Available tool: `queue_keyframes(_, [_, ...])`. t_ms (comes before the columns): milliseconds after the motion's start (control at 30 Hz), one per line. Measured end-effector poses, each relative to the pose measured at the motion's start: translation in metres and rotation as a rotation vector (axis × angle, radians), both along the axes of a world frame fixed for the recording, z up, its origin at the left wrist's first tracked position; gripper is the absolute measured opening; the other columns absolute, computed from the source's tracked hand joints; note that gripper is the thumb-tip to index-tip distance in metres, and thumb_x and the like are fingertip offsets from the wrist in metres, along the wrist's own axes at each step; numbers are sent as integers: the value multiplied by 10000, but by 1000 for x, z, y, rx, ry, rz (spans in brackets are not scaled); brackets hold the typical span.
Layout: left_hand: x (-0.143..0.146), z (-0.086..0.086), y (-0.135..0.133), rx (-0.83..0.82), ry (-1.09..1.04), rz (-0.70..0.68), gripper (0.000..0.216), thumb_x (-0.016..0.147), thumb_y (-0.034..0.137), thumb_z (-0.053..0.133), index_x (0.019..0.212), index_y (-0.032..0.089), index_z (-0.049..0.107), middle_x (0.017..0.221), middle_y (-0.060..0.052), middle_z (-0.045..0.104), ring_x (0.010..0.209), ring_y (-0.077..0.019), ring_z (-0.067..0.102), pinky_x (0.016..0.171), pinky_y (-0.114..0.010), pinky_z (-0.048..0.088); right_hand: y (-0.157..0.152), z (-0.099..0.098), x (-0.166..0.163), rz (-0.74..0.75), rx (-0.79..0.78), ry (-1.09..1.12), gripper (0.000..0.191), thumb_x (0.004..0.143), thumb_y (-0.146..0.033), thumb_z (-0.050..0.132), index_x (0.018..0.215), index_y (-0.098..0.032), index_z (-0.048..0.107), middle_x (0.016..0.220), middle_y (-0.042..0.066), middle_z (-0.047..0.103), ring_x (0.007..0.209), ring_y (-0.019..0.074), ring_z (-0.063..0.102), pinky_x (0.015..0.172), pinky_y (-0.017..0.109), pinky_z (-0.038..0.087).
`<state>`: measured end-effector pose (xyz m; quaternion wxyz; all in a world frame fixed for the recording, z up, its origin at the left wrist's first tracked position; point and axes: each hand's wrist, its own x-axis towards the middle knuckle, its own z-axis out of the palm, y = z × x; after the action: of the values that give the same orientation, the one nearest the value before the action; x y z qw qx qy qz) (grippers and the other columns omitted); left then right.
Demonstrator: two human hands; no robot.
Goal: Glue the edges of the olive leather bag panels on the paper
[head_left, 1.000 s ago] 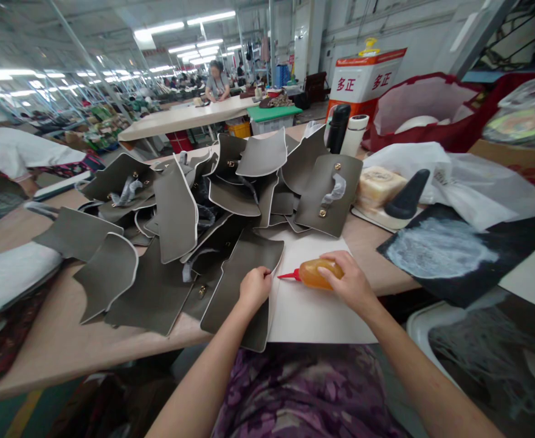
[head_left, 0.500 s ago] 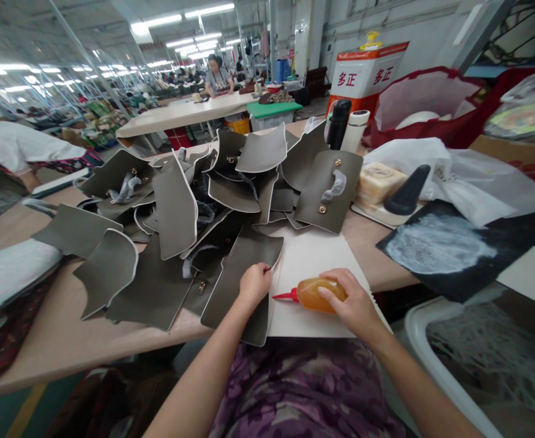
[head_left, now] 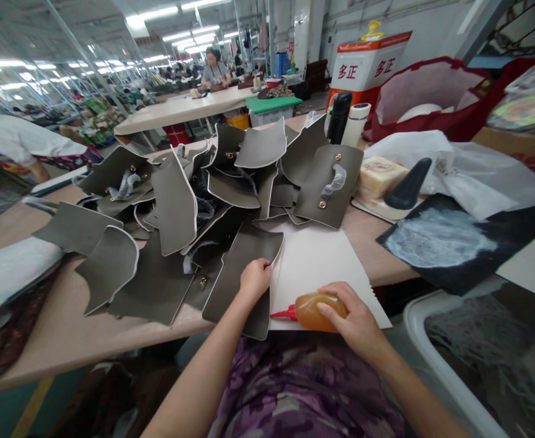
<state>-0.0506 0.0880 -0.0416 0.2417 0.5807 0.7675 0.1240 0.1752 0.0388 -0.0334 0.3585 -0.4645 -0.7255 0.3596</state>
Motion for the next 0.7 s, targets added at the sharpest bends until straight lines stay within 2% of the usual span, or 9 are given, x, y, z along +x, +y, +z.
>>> queue_keyframes(233, [1,0,-1,3,21,-13,277,814,279,446,1006,213,634,1003,-54,665,929,-182,589,747,-227,429,0,2,0,15,-139,36,160,762,-298,517,905,-232,548,937,39,540,912,215,515,845,379,397])
queue_keyframes(367, [1,-2,-3,27,48,-38,273,830,283,426,1007,218,624,1002,-47,663,927,-177,589,756,-225,426,18,1,12,-62,-353,118,229,702,-372,577,872,-219,569,862,24,587,816,222,547,770,376,421])
queue_keyframes(433, [0,-4,-4,40,65,-58,275,835,302,422,1015,218,612,977,-43,665,895,-174,596,741,-226,430,29,-1,22,-125,-485,258,270,674,-393,615,872,-215,568,802,14,599,740,208,562,666,335,444])
queue_keyframes(567, [0,-6,-7,69,117,-136,295,858,303,385,1065,212,576,975,-41,644,872,-155,588,738,-215,430,46,-11,36,-275,-710,711,268,663,-355,649,882,-226,564,760,5,626,629,178,586,494,262,442])
queue_keyframes(633, [1,-4,-9,88,154,-208,285,862,247,374,1065,223,574,1005,-36,617,895,-140,572,760,-202,419,52,-16,37,-313,-809,955,231,688,-348,613,889,-238,576,800,15,647,645,180,602,443,247,439])
queue_keyframes(700, [1,-1,-11,98,203,-290,271,852,214,388,1039,236,582,994,-36,593,876,-141,563,733,-208,423,56,-20,33,-274,-914,1180,254,723,-378,551,925,-229,591,873,39,659,724,190,618,459,258,471])
